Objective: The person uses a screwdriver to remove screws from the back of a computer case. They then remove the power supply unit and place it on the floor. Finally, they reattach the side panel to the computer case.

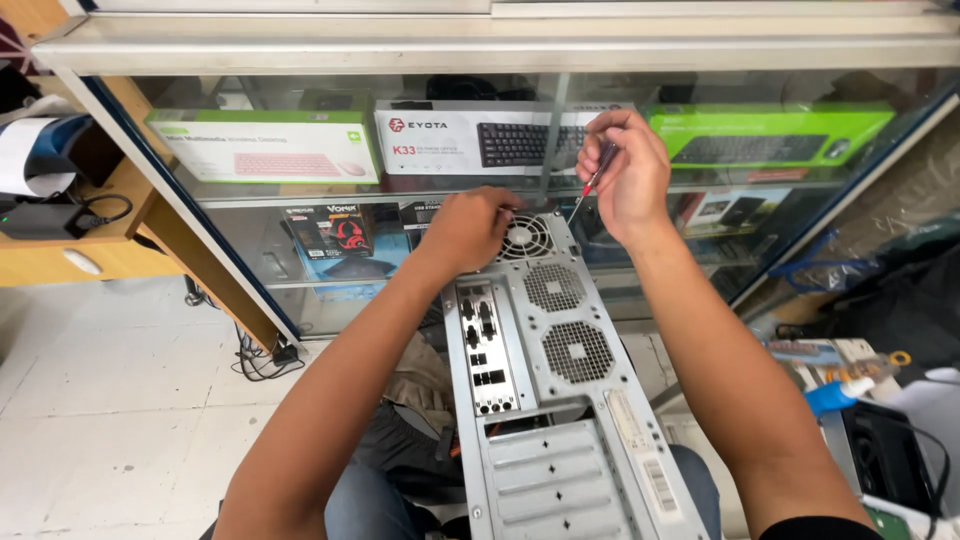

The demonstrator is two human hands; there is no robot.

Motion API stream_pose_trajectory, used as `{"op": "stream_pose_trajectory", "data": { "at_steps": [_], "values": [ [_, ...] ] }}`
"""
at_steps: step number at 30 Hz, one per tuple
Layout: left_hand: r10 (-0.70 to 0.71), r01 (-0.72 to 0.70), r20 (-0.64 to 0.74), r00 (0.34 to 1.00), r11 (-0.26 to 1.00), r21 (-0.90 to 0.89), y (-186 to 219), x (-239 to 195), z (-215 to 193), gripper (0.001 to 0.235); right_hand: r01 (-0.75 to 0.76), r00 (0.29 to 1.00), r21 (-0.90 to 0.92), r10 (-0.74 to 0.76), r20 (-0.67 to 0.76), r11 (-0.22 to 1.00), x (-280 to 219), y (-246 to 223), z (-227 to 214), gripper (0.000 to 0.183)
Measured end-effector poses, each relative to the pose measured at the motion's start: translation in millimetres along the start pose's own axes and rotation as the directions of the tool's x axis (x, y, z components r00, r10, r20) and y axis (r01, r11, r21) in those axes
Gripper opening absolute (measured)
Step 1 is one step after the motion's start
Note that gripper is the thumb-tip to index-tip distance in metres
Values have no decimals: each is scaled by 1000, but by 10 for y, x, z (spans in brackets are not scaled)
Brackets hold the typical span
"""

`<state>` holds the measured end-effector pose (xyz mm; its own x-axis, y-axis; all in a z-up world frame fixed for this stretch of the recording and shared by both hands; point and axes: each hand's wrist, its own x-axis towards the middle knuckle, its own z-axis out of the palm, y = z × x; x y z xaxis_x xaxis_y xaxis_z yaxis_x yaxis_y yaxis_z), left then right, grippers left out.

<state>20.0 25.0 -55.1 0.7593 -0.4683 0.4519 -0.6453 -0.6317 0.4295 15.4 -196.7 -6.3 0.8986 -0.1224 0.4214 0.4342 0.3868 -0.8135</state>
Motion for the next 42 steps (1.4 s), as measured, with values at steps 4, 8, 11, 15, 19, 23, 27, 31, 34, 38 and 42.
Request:
{"op": "stream_pose_trajectory", "data": {
  "at_steps": [4,8,11,15,19,23,27,31,34,38,42],
  "values": [
    [39,-36,36,999,997,-73,151,109,-22,25,16,998,-31,-14,59,999,95,123,127,21],
    [100,-89,54,994,981,-174,237,100,10,25,40,996,-41,-37,76,998,118,200,183,22],
    [126,-115,49,991,976,-187,113,137,149,29,48,996,4,-48,81,999,70,109,279,17],
    [175,-170,19,984,971,-169,56,148,217,34,48,994,46,-53,97,998,46,84,317,13],
    [177,-170,27,984,970,-172,47,136,230,34,45,996,43,-49,78,998,36,123,314,13],
    [199,-195,9,980,967,-165,17,133,250,34,97,990,7,-97,105,995,9,173,300,13],
    [148,-138,51,988,978,-154,12,140,253,38,160,975,-39,-152,164,986,4,217,329,19],
    [144,-135,45,988,976,-173,8,160,263,39,152,978,-97,-136,157,984,29,231,385,25],
    [142,-130,59,988,977,-171,50,149,238,40,16,1000,-124,-16,-5,992,41,261,424,25],
    [142,-132,44,989,975,-181,76,159,235,37,4,1000,-115,-6,-11,993,124,352,359,19],
    [142,-133,44,989,978,-160,75,178,286,37,-30,997,-272,49,64,962,110,260,388,20]
  ]
}}
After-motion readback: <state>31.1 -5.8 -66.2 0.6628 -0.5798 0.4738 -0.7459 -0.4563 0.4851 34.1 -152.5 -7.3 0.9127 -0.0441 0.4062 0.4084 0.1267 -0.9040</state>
